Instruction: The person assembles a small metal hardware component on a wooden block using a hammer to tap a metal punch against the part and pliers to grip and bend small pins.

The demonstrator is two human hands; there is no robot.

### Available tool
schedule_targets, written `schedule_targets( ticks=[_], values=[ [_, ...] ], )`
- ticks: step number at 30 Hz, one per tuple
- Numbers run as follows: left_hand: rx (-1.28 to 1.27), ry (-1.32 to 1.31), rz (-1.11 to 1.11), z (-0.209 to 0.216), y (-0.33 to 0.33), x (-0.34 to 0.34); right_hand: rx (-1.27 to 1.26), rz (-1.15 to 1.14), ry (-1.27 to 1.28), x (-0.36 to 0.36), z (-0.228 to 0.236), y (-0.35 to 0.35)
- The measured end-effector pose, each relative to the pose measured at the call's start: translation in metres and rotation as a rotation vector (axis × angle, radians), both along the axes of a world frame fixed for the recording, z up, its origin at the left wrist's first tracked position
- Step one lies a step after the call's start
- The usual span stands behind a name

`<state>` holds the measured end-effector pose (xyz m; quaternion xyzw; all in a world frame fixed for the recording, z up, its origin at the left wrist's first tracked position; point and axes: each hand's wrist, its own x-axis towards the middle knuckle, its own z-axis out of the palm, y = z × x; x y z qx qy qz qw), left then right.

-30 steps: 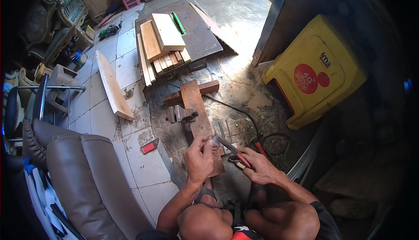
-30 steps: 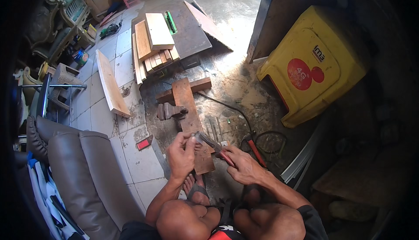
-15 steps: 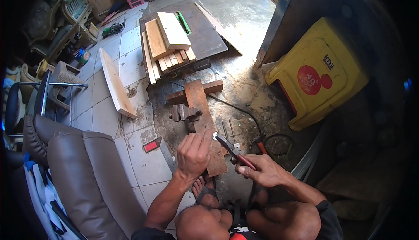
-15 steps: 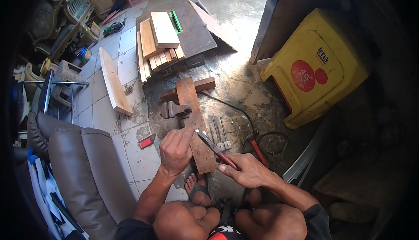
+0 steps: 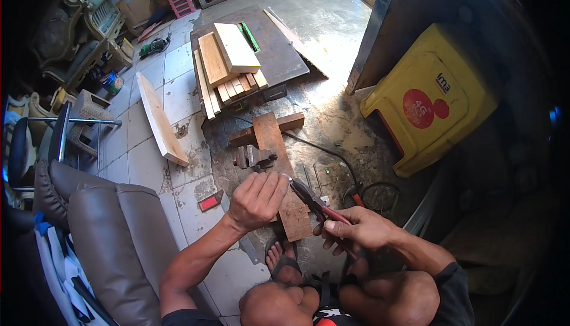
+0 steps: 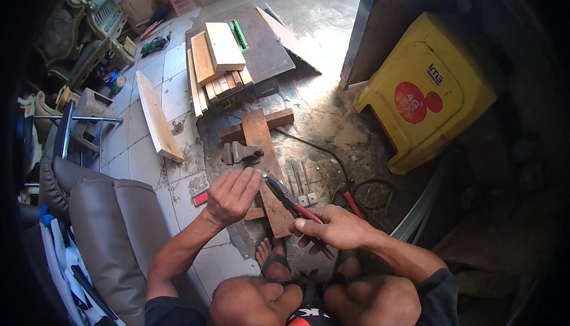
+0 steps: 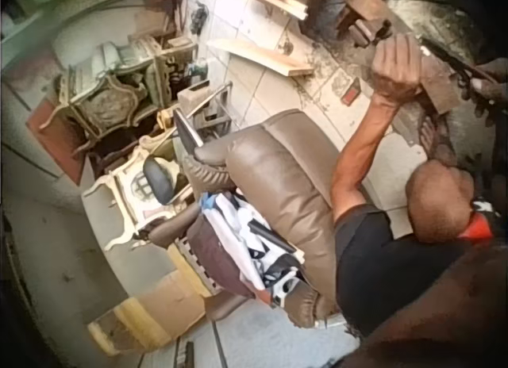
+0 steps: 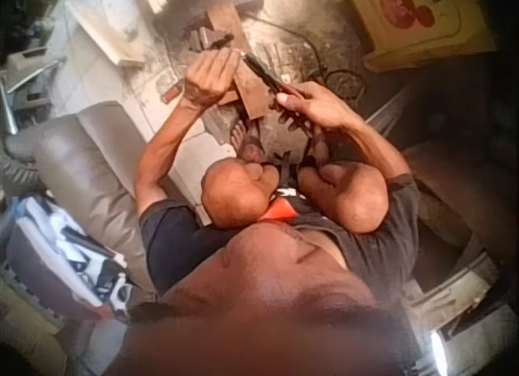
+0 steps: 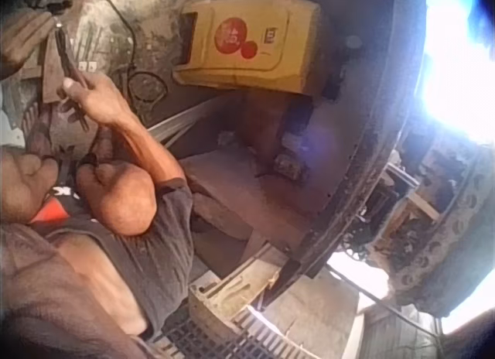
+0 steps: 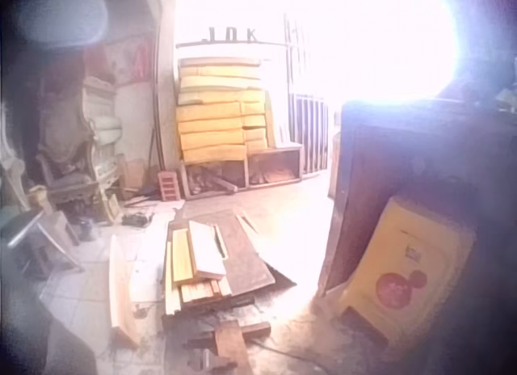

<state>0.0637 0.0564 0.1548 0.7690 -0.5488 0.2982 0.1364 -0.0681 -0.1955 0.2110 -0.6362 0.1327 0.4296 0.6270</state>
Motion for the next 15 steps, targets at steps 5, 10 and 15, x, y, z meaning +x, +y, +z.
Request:
schedule_targets(
  ticks=[5,10,15],
  values=[
    [-0.015,0.211,0.047,0.007,0.005,0.002,-0.298,0.159,-0.416,-0.001,-0.013,-0.005],
    [-0.024,0.574,0.129,0.015,0.011,-0.005,-0.501,0.314,-0.806,0.001,-0.026,-0.010],
    [0.028,0.449,0.100,0.033,0.010,-0.006,-0.590,0.281,-1.029,0.008,-0.024,-0.018]
  ],
)
